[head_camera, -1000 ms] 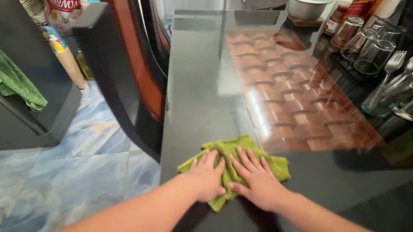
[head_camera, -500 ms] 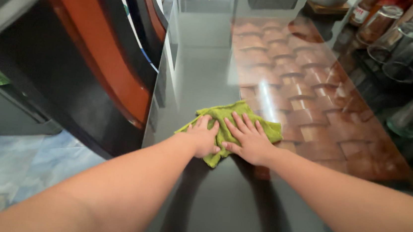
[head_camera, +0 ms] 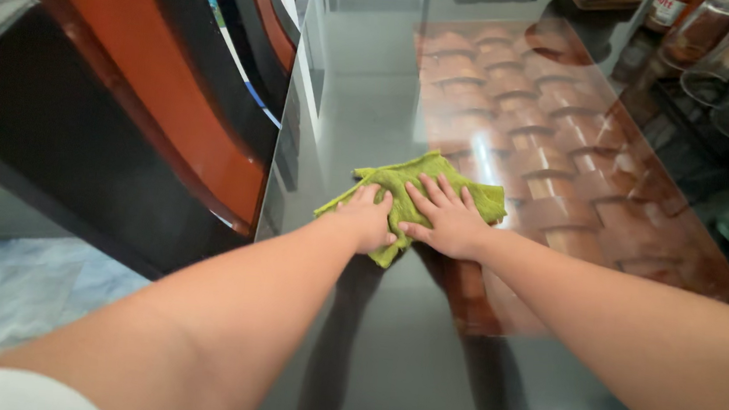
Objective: The person wipes the surfaces of the dining table and the backs of the chairs using a green cloth.
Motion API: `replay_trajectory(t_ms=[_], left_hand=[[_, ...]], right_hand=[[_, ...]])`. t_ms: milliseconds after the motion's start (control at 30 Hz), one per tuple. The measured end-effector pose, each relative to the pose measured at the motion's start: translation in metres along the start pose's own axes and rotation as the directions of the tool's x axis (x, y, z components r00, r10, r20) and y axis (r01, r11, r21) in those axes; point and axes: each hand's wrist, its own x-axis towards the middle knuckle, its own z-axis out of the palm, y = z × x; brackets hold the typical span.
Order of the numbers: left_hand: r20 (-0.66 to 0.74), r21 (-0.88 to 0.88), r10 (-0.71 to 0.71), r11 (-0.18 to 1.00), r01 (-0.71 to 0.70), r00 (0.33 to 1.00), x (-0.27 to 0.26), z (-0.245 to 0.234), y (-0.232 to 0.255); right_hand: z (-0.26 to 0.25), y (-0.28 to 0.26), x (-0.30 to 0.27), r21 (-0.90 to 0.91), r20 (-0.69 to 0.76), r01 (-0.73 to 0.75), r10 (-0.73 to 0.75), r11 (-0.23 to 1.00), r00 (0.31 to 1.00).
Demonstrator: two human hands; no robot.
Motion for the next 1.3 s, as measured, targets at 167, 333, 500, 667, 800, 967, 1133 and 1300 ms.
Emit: replay_trajectory(t_ms=[167,333,500,667,800,967,1133,1300], left_hand=[[0.002,0.002,0.083,0.997,-0.083,0.997,-0.049,0.020,0.027],[0.012,0.025,0.243,0.970,-0.243,0.970,-0.114,0.048,0.078],[-0.007,0.036,0.367,0.930,-0.367,0.930,-0.178,0.079,0.132],[0.005,-0.042,0.400,0.916,-0.399,0.917,-0.195,0.083,0.155],[0.043,-0.014,0.397,0.918,-0.397,0.917,-0.173,0.075,0.157],[0.010,-0.014,0.350,0.937,-0.350,0.937,-0.101,0.060,0.160],[0.035,0.022,0.312,0.950,-0.313,0.950,-0.004,0.034,0.160],[0.051,0.039,0.279,0.959,-0.281,0.959,0.081,0.005,0.159]], right_hand=[[0.001,-0.013,-0.074,-0.063,-0.025,-0.025,0.024,0.998,0.999],[-0.002,-0.026,-0.185,-0.053,-0.029,-0.067,0.065,0.996,0.997],[-0.004,-0.040,-0.280,-0.028,-0.048,-0.081,0.080,0.996,0.996],[-0.007,-0.037,-0.308,-0.039,-0.011,-0.144,0.144,0.989,0.990],[-0.007,-0.017,-0.289,-0.080,-0.044,-0.115,0.112,0.990,0.993],[-0.008,0.035,-0.233,-0.092,-0.038,-0.169,0.166,0.981,0.985],[-0.013,0.100,-0.157,-0.086,-0.082,-0.194,0.187,0.977,0.979],[-0.025,0.153,-0.086,-0.081,-0.039,-0.249,0.247,0.965,0.968]])
